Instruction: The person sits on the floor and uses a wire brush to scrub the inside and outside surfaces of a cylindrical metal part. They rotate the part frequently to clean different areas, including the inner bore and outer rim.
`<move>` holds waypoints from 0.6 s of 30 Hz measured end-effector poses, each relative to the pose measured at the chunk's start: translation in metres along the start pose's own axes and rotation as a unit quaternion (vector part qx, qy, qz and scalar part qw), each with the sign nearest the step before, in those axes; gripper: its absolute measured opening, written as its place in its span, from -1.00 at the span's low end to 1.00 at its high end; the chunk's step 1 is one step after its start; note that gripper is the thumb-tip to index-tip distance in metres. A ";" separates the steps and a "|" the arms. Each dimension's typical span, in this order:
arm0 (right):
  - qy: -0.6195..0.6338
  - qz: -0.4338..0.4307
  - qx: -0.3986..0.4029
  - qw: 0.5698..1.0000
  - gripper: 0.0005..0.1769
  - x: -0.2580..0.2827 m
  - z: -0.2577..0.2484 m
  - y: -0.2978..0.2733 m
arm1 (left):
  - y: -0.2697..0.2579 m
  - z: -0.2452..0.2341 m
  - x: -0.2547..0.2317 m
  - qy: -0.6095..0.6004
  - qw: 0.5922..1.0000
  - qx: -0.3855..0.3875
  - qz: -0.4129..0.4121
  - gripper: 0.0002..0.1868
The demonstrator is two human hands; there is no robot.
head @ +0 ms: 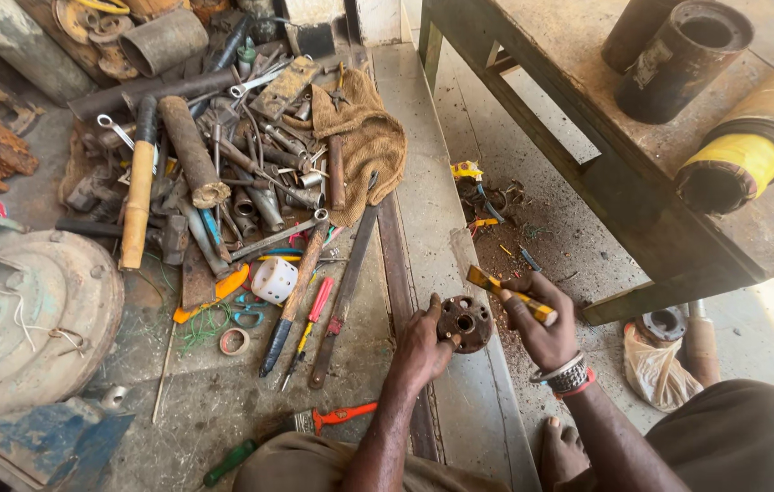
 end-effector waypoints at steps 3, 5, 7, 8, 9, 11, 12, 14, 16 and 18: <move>-0.129 -0.135 0.108 0.976 -0.83 0.012 0.004 -0.001 | 0.002 0.006 0.000 -0.016 0.998 0.042 -0.044 0.04; -0.054 -0.073 0.018 0.996 -0.80 0.013 0.001 0.001 | 0.006 0.002 0.000 -0.014 0.998 0.040 -0.043 0.04; -0.042 -0.022 0.040 0.998 -0.80 0.011 0.003 -0.008 | -0.001 0.006 0.005 -0.020 0.998 0.038 -0.040 0.04; -0.069 -0.011 0.100 0.993 -0.81 0.011 0.004 -0.008 | 0.000 0.005 0.004 -0.022 0.999 0.032 -0.026 0.04; -0.095 -0.001 0.159 0.983 -0.82 0.011 0.005 -0.008 | -0.001 0.004 0.001 -0.025 0.999 0.026 -0.013 0.04; -0.138 -0.019 0.074 0.988 -0.84 0.015 0.000 -0.006 | -0.002 -0.003 -0.006 -0.018 1.000 0.003 0.026 0.09; -0.156 -0.026 0.036 0.987 -0.84 0.016 0.000 -0.007 | -0.005 -0.006 -0.007 -0.016 0.999 -0.009 0.040 0.12; -0.135 -0.029 0.079 0.987 -0.84 0.015 0.008 -0.009 | -0.008 -0.009 -0.006 -0.005 1.000 0.014 0.000 0.06; -0.150 -0.051 0.090 0.983 -0.84 0.018 0.010 -0.010 | -0.012 -0.011 -0.010 -0.003 1.000 0.020 -0.017 0.02; -0.198 -0.091 0.070 0.973 -0.85 0.025 0.010 -0.008 | -0.012 -0.018 -0.015 -0.007 1.000 0.005 -0.013 0.01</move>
Point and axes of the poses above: each hand's wrist, its own y-axis towards the middle knuckle, its own z-axis out of the palm, x = y × z, the point moved 3 cm from there along y, towards the middle knuckle, and after that the axes turned 10 degrees about -z, right-handed, at the moved point
